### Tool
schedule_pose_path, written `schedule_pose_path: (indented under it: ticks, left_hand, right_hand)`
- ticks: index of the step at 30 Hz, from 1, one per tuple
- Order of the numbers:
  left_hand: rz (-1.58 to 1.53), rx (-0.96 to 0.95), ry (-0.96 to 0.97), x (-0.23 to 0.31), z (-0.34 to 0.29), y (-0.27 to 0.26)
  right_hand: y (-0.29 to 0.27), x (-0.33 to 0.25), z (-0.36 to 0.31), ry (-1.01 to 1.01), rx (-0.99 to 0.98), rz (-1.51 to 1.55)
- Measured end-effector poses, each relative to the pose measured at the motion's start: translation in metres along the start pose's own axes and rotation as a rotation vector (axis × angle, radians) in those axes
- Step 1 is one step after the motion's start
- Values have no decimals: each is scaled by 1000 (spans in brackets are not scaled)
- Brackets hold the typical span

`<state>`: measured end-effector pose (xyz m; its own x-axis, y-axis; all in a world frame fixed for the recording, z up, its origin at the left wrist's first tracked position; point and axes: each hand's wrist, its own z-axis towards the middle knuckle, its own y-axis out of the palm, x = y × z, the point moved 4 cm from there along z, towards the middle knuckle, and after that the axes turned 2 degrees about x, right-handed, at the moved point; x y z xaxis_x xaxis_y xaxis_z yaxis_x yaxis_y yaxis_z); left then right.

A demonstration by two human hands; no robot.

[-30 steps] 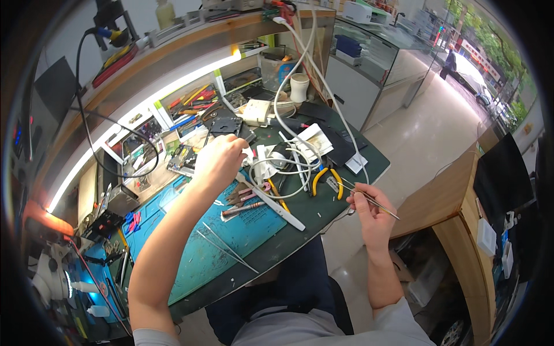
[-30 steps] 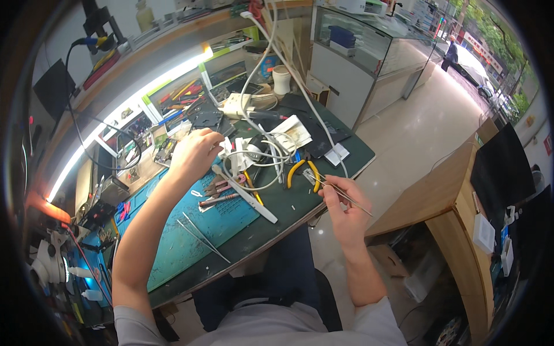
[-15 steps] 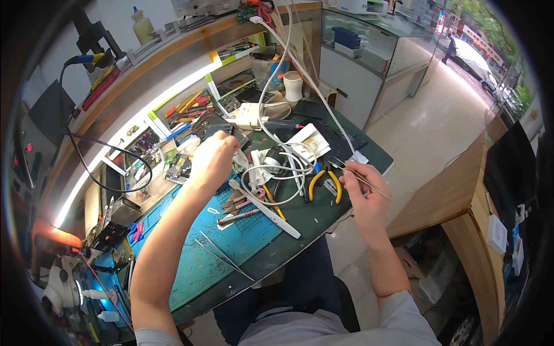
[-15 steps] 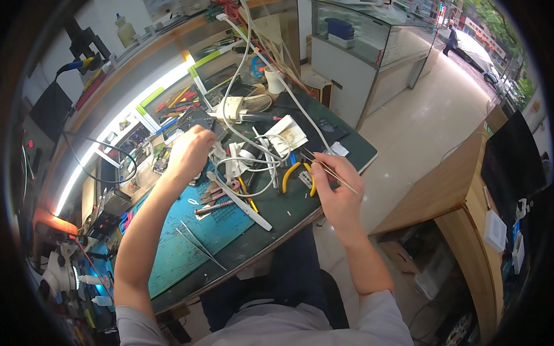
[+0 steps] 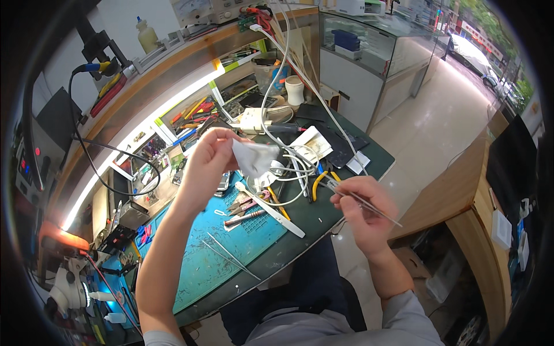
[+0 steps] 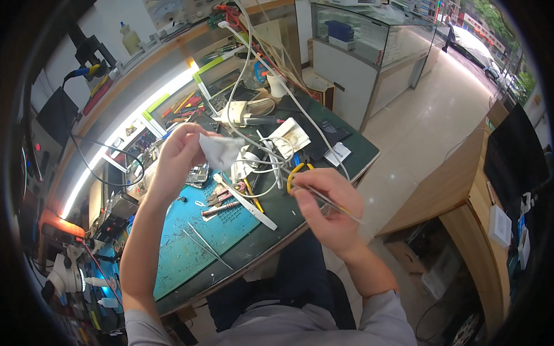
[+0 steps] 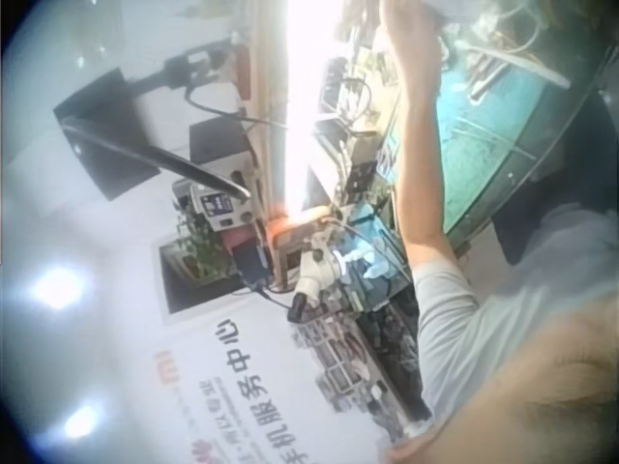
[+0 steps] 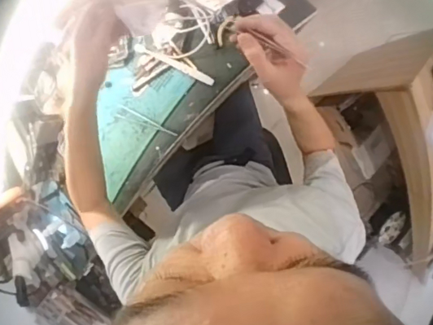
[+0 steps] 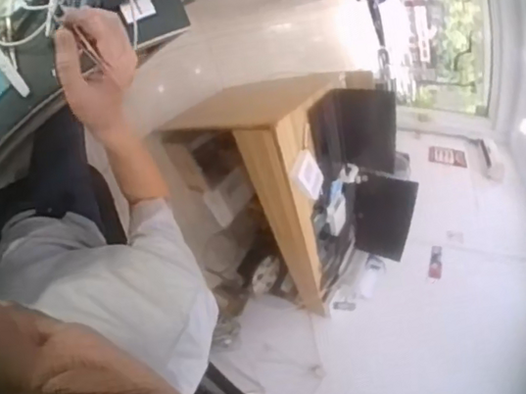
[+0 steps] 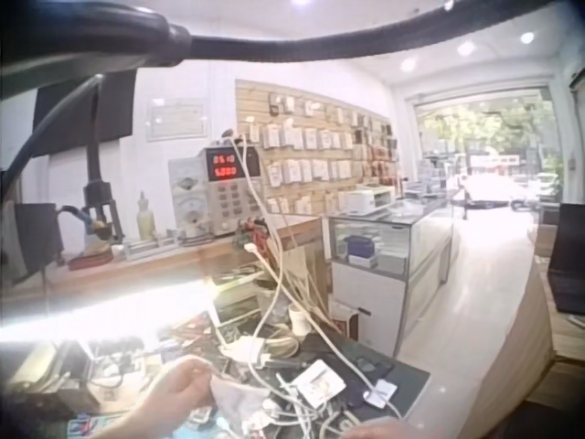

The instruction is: The person uses tweezers to remove a small component from a disassembled electronic device, then applies a substance from a tube to the component and cures it with a UV light. The person handles the component repeatedly with tweezers and positions it under the UV light multiple times.

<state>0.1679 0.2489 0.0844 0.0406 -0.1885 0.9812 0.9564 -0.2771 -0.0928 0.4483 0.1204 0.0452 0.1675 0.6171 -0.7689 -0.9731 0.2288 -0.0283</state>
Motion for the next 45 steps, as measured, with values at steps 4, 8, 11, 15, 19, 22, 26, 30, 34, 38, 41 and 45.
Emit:
schedule_pose_path:
  ticks: [4,8,11,15,19,22,26,30,34,38,41,45]
  left_hand:
    - [16,-8,-50,5,-25,24]
    - [407,267,216,6,-18,0]
    - [756,84,208,-14,15,-1]
    - [1144,-63,392,-29,43,24]
    - [799,-120,273,-49,95,71]
    - [931,-209,358,-70,126,91]
    - [949,-206,440,-66,128,111]
    - [855,-129,404,-74,129,102]
    - [809,-125,398,-73,127,90]
    - [733,-166,388,-87,137,106]
    - [708,-206,325,-85,134,102]
    - [662,-276,377,-67,123,106]
  right_hand:
    - [5,-12,3,-72,65,18]
    - [-10,11,10,205,247,96]
    - [-14,48,16,394,237,19]
    - [-7,78,18,393,247,107]
    - [11,101,32,359,289,80]
    - [21,118,49,363,318,-44]
    - [28,134,56,342,357,-197]
    - [28,137,62,322,344,-395]
    - [42,144,62,273,345,-296]
    - [29,151,69,170,339,-491]
    - [34,155,69,247,311,-348]
    - [35,146,65,192,310,-137]
